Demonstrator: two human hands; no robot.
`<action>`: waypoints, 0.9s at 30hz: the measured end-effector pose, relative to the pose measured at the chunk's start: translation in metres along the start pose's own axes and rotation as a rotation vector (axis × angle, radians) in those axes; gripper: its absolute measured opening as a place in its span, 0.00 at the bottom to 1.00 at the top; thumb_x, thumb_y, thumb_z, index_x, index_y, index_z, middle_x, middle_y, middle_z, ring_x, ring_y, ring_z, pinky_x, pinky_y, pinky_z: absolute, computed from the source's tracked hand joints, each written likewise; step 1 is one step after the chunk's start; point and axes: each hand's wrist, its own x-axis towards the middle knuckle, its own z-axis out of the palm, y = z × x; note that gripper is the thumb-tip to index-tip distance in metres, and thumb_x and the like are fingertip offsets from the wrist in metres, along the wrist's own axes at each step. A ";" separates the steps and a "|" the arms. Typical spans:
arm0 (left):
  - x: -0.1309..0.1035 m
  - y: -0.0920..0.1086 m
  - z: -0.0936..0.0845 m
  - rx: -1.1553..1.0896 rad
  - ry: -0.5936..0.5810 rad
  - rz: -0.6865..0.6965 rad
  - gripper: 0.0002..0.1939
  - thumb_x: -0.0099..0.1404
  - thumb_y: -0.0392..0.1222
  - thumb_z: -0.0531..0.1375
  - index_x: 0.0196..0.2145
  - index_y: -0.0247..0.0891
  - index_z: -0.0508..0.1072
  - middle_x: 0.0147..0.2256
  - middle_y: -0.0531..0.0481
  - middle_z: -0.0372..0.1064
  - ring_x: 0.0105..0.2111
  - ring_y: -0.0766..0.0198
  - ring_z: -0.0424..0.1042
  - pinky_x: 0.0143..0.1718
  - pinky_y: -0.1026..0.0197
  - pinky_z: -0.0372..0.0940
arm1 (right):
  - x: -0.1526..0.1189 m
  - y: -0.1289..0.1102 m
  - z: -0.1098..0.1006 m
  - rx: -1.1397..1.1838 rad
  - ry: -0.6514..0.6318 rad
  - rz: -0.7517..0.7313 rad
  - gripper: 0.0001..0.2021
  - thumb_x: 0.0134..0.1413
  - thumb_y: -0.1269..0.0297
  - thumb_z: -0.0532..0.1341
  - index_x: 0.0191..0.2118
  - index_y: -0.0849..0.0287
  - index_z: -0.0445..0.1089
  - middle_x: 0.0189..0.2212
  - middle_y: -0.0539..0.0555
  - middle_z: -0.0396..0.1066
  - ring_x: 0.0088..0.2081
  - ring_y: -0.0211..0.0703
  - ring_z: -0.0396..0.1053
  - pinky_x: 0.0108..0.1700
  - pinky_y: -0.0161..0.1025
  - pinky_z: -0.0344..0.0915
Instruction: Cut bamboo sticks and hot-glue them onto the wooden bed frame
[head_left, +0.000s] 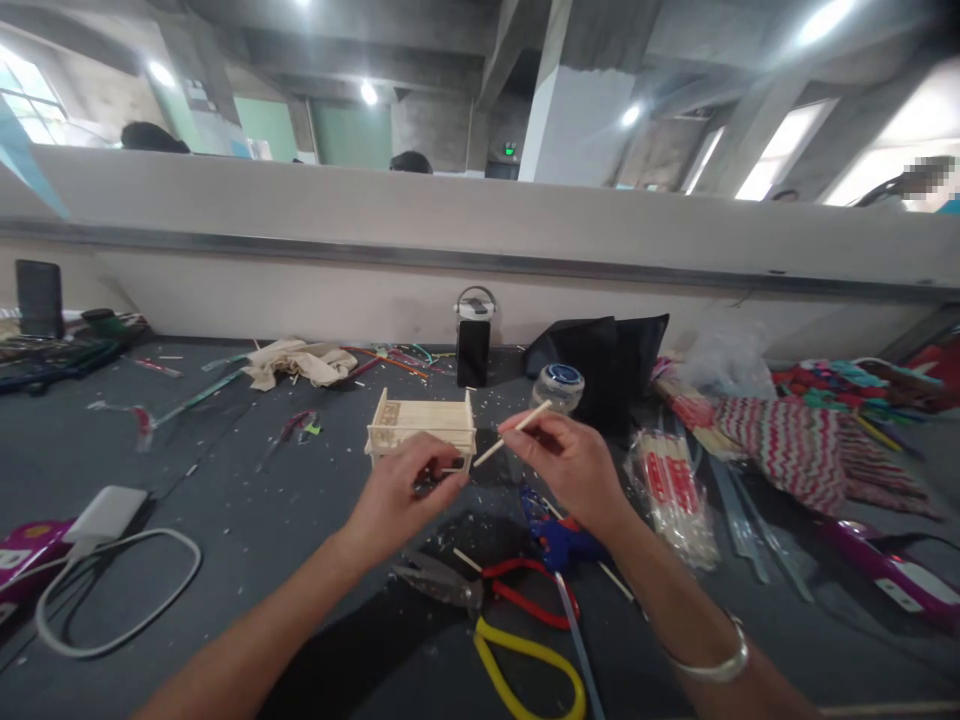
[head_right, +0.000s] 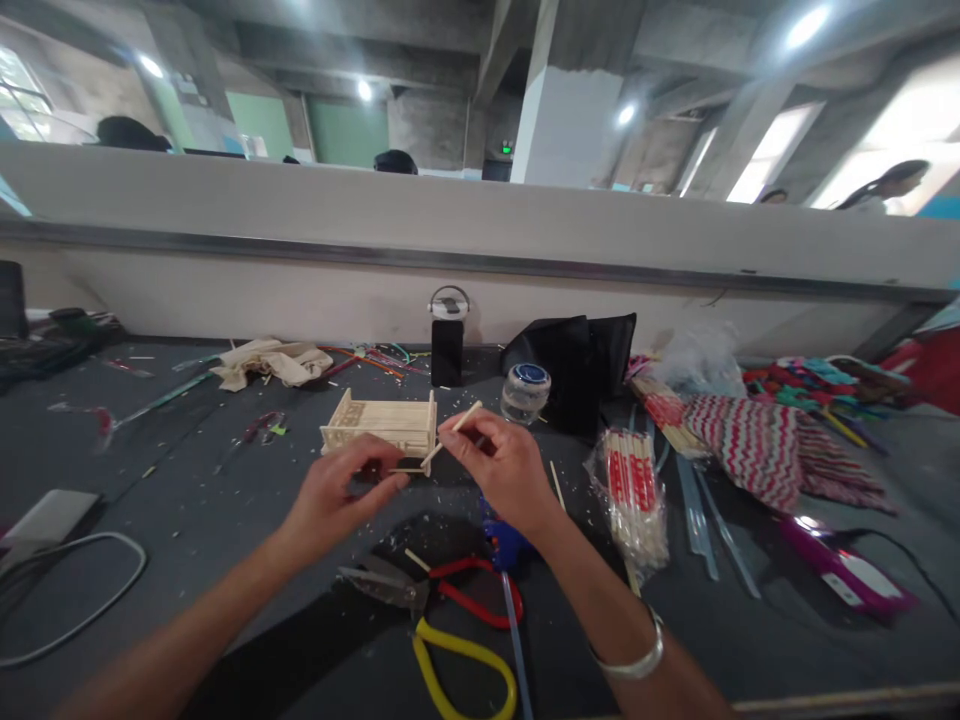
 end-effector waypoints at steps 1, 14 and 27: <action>0.006 -0.003 -0.008 0.089 0.043 0.079 0.07 0.61 0.40 0.60 0.38 0.37 0.71 0.34 0.48 0.70 0.34 0.63 0.68 0.36 0.61 0.63 | 0.007 0.002 0.001 -0.010 0.003 -0.013 0.07 0.56 0.62 0.61 0.32 0.58 0.73 0.31 0.50 0.75 0.32 0.38 0.70 0.34 0.33 0.65; 0.071 -0.021 -0.018 0.548 -0.485 -0.005 0.12 0.56 0.38 0.64 0.39 0.37 0.76 0.40 0.46 0.74 0.44 0.53 0.69 0.45 0.54 0.60 | 0.036 0.026 0.024 -0.156 -0.082 -0.093 0.05 0.56 0.64 0.60 0.33 0.58 0.73 0.33 0.51 0.75 0.34 0.40 0.70 0.35 0.35 0.63; 0.080 -0.025 -0.010 0.544 -0.538 -0.110 0.10 0.54 0.38 0.62 0.35 0.34 0.78 0.35 0.44 0.76 0.34 0.58 0.73 0.32 0.63 0.61 | 0.043 0.027 0.031 -0.205 -0.143 -0.149 0.05 0.57 0.66 0.60 0.31 0.58 0.70 0.31 0.51 0.72 0.33 0.39 0.68 0.35 0.35 0.60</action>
